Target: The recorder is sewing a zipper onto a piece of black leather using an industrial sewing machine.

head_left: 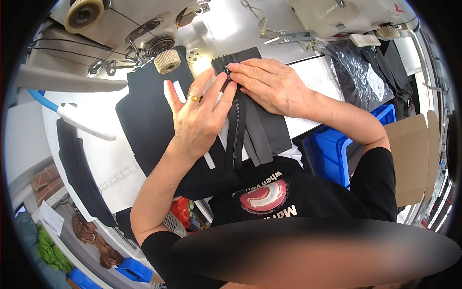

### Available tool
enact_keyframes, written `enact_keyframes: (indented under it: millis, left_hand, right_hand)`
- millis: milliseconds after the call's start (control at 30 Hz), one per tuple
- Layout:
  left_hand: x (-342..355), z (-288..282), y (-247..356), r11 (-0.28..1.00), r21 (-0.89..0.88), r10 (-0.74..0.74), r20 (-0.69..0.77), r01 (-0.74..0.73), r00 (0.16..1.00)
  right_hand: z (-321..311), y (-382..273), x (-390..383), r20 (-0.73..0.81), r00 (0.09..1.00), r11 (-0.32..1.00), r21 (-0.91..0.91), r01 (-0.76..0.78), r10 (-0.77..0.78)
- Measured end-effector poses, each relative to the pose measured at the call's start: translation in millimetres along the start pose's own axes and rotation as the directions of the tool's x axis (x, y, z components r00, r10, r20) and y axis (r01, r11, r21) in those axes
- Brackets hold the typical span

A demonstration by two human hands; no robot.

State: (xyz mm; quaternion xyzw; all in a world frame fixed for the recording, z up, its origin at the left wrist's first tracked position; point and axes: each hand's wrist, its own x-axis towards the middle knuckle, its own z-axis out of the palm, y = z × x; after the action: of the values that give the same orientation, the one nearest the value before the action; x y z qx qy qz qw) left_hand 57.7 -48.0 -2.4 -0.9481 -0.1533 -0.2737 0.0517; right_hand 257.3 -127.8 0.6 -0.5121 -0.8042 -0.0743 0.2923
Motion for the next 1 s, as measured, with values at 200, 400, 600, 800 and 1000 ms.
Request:
enact_keyframes:
  millis: [200,400,600,800,1000]
  left_hand:
    - [-1,0,0,1.000,0.018,0.003,-0.001,-0.003,1.000]
    - [1,-1,-3,0.993,-0.084,-0.075,0.041,0.078,0.996]
    - [6,-11,-9,0.986,-0.150,-0.057,0.077,0.068,0.995]
    - [8,-5,-15,0.972,-0.209,-0.091,0.106,0.111,0.990]
    - [3,-3,-21,0.965,-0.237,-0.092,0.081,0.109,0.992]
  right_hand:
    - [-1,-1,0,0.021,1.000,1.000,0.008,-0.004,0.004]
    - [0,-1,3,0.016,1.000,1.000,0.002,0.016,-0.016]
    - [-11,-2,2,-0.059,0.997,0.987,0.155,0.054,-0.045]
    - [-13,-98,-27,0.086,0.947,0.948,0.111,0.298,-0.308]
    - [-33,-92,-22,-0.015,0.970,0.925,0.299,0.235,-0.242]
